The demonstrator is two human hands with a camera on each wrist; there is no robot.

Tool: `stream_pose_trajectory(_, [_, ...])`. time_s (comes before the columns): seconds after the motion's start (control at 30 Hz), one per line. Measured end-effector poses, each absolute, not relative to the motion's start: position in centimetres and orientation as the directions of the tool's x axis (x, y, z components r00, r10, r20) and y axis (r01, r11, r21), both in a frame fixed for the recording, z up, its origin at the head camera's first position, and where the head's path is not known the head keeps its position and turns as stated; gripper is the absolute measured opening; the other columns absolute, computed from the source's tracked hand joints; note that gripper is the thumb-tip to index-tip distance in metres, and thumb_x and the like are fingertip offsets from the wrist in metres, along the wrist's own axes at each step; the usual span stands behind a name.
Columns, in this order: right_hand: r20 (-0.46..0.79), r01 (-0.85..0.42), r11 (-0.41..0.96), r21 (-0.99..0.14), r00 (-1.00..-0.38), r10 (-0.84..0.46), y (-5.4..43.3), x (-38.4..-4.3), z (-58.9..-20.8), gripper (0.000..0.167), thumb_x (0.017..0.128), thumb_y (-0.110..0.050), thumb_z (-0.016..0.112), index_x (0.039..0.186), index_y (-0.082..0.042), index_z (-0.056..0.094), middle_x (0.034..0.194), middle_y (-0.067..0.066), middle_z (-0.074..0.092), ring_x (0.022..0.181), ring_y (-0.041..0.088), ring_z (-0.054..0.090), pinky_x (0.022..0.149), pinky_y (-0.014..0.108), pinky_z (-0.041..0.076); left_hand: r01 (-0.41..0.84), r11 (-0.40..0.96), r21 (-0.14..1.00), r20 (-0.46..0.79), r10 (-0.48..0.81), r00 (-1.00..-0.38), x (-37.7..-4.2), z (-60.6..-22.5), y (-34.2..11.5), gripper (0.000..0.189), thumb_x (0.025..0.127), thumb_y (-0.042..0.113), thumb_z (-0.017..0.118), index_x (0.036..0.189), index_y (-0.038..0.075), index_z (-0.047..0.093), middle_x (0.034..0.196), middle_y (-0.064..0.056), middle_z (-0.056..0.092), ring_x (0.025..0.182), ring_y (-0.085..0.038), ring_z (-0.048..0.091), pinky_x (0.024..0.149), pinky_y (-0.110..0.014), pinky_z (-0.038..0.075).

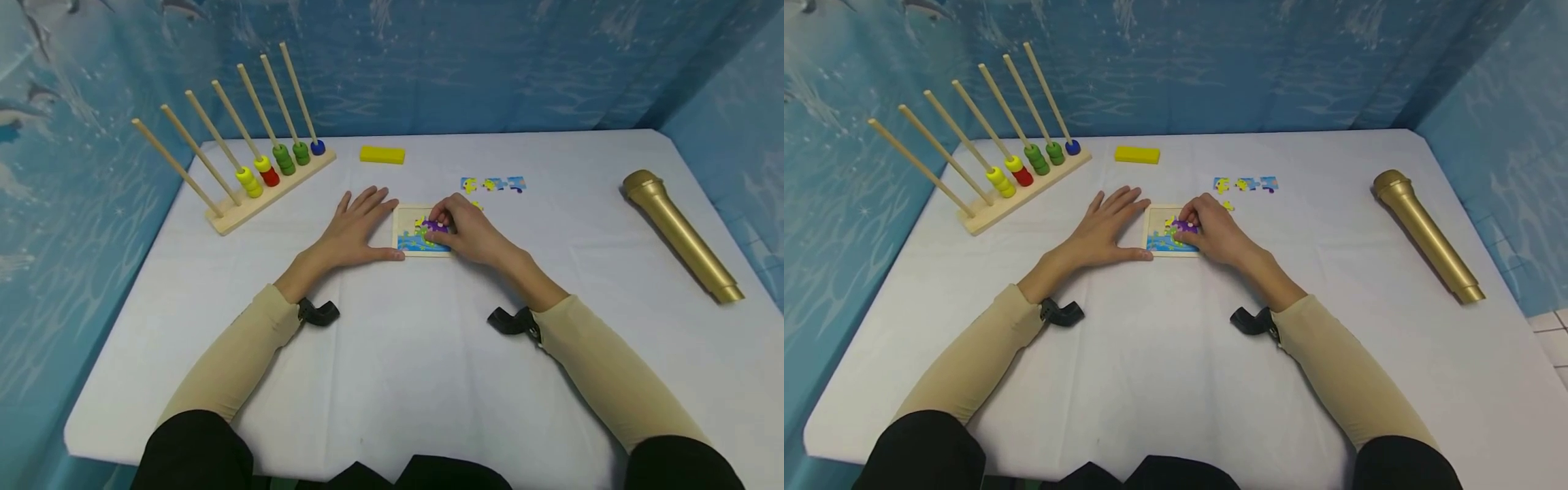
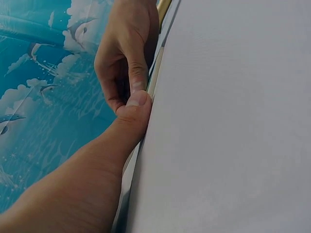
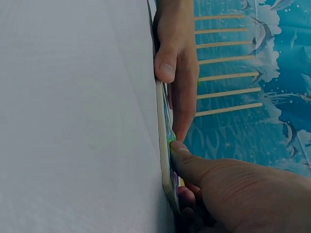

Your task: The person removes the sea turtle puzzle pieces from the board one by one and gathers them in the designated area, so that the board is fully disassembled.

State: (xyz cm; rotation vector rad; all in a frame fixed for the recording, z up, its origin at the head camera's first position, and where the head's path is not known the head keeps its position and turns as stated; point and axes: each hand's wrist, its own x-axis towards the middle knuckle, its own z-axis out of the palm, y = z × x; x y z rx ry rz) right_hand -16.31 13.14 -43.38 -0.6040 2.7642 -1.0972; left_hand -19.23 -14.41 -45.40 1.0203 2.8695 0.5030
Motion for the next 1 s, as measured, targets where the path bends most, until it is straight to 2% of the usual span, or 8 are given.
stream_pose_trajectory(0.1, [0.055, -0.327, 0.649, -0.687, -0.913, -0.403, 13.13, -16.32, -43.38, 0.034, 0.095, -0.017, 0.081, 0.118, 0.000, 0.063, 0.108, 0.014, 0.054, 0.099, 0.025, 0.051, 0.086, 0.036, 0.042, 0.601, 0.732, 0.322, 0.049, 0.621, -0.783, -19.25, -45.40, -14.42, 0.106, 0.085, 0.076, 0.071, 0.167, 0.022, 0.032, 0.177, -0.006, 0.020, 0.166, -0.026, 0.006, 0.130, -0.062, -0.003])
stream_pose_trajectory(0.33, [0.102, -0.370, 0.623, -0.689, -0.901, -0.422, 13.31, -16.41, -43.84, 0.016, 0.095, -0.015, 0.081, 0.102, -0.006, 0.070, 0.108, 0.010, 0.061, 0.095, 0.024, 0.055, 0.081, 0.033, 0.043, 0.601, 0.731, 0.323, 0.050, 0.621, -0.782, -19.27, -45.46, -14.41, 0.105, 0.085, 0.077, 0.070, 0.167, 0.023, 0.032, 0.177, -0.006, 0.020, 0.166, -0.025, 0.007, 0.130, -0.062, -0.003])
stream_pose_trajectory(0.63, [0.112, -0.369, 0.647, -0.667, -0.909, -0.402, 13.22, -16.40, -43.56, 0.036, 0.092, -0.019, 0.084, 0.118, -0.002, 0.067, 0.108, 0.013, 0.061, 0.098, 0.025, 0.053, 0.086, 0.035, 0.042, 0.598, 0.734, 0.320, 0.054, 0.617, -0.785, -19.33, -45.39, -14.39, 0.105, 0.085, 0.077, 0.070, 0.167, 0.022, 0.033, 0.177, -0.006, 0.021, 0.165, -0.026, 0.007, 0.130, -0.062, -0.003])
stream_pose_trajectory(1.0, [0.039, -0.319, 0.672, -0.669, -0.917, -0.397, 13.07, -16.35, -43.02, 0.034, 0.095, -0.018, 0.081, 0.118, 0.000, 0.065, 0.109, 0.015, 0.055, 0.100, 0.027, 0.051, 0.087, 0.037, 0.042, 0.597, 0.735, 0.322, 0.047, 0.617, -0.785, -19.33, -45.42, -14.34, 0.106, 0.084, 0.078, 0.069, 0.167, 0.023, 0.033, 0.177, -0.005, 0.020, 0.165, -0.026, 0.007, 0.130, -0.062, -0.004])
